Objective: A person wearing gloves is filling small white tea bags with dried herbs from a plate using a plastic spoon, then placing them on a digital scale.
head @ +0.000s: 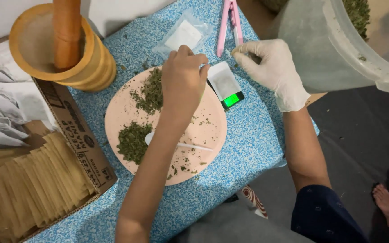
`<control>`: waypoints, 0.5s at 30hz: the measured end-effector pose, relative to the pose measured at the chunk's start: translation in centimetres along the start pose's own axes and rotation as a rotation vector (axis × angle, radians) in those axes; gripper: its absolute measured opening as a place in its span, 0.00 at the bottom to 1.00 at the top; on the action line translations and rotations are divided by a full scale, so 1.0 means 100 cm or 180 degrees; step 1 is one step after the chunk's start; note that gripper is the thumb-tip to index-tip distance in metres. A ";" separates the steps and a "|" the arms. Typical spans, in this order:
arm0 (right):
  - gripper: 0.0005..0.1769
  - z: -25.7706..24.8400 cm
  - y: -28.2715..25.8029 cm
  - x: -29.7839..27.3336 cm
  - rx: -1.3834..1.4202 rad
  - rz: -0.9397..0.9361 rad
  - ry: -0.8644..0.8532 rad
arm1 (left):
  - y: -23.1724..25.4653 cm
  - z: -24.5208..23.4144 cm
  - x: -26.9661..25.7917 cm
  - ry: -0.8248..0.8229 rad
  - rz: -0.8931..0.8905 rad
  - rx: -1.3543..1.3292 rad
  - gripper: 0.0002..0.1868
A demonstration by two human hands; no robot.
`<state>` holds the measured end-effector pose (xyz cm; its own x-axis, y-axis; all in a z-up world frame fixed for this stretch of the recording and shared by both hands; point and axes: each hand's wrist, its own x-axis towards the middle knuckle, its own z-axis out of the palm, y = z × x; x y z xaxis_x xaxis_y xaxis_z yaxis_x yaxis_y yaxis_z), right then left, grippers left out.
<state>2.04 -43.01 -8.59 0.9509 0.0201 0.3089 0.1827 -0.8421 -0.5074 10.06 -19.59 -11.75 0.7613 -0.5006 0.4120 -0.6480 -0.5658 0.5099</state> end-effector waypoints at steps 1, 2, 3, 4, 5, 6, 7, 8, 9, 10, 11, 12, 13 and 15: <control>0.10 0.001 -0.002 -0.003 0.0006 0.0013 0.0002 | 0.003 -0.005 -0.001 -0.0014 0.0004 0.0000 0.00; 0.10 0.000 -0.004 -0.003 0.0040 0.0087 0.0050 | 0.005 -0.010 0.001 -0.0139 0.0007 0.0050 0.01; 0.10 -0.001 -0.005 -0.002 0.0075 0.0161 0.0097 | 0.008 -0.015 0.002 -0.0264 0.0010 0.0101 0.03; 0.10 -0.003 -0.006 -0.002 0.0076 0.0163 0.0086 | 0.008 -0.012 0.006 -0.0267 0.0000 0.0096 0.03; 0.12 -0.004 -0.006 -0.001 0.0092 0.0137 0.0113 | 0.009 -0.010 0.010 -0.0573 -0.0052 0.0302 0.11; 0.14 -0.006 -0.007 -0.003 0.0104 0.0124 0.0131 | 0.011 -0.006 0.013 -0.0890 -0.0104 0.0496 0.19; 0.14 -0.005 -0.008 -0.008 0.0099 0.0138 0.0111 | 0.009 0.004 0.011 -0.0903 -0.0115 0.0478 0.19; 0.13 -0.005 -0.009 -0.006 0.0111 0.0164 0.0141 | 0.005 0.013 0.016 -0.1009 -0.0101 0.0685 0.15; 0.12 -0.006 -0.009 -0.004 0.0124 0.0190 0.0172 | 0.001 0.022 0.021 -0.1113 -0.0090 0.0894 0.11; 0.12 -0.003 -0.004 -0.005 0.0130 0.0192 0.0166 | 0.004 0.018 0.024 -0.1118 -0.0096 0.0896 0.11; 0.11 0.000 0.002 -0.005 -0.0025 0.0201 0.0072 | 0.007 0.014 0.027 -0.1279 -0.0094 0.1034 0.10; 0.11 0.001 0.008 -0.005 -0.0194 0.0206 -0.0021 | 0.010 0.012 0.031 -0.1430 -0.0088 0.1165 0.10; 0.11 0.002 0.006 -0.005 -0.0201 0.0203 -0.0024 | 0.009 0.014 0.032 -0.1425 -0.0090 0.1158 0.10; 0.14 0.002 0.002 -0.003 -0.0061 0.0160 -0.0139 | 0.005 0.017 0.036 -0.1594 -0.0214 0.1188 0.14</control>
<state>1.80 -43.06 -8.94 0.9688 0.0008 0.2477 0.1300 -0.8528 -0.5058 12.40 -22.74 -11.30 0.7565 -0.6510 -0.0618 -0.6319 -0.7521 0.1871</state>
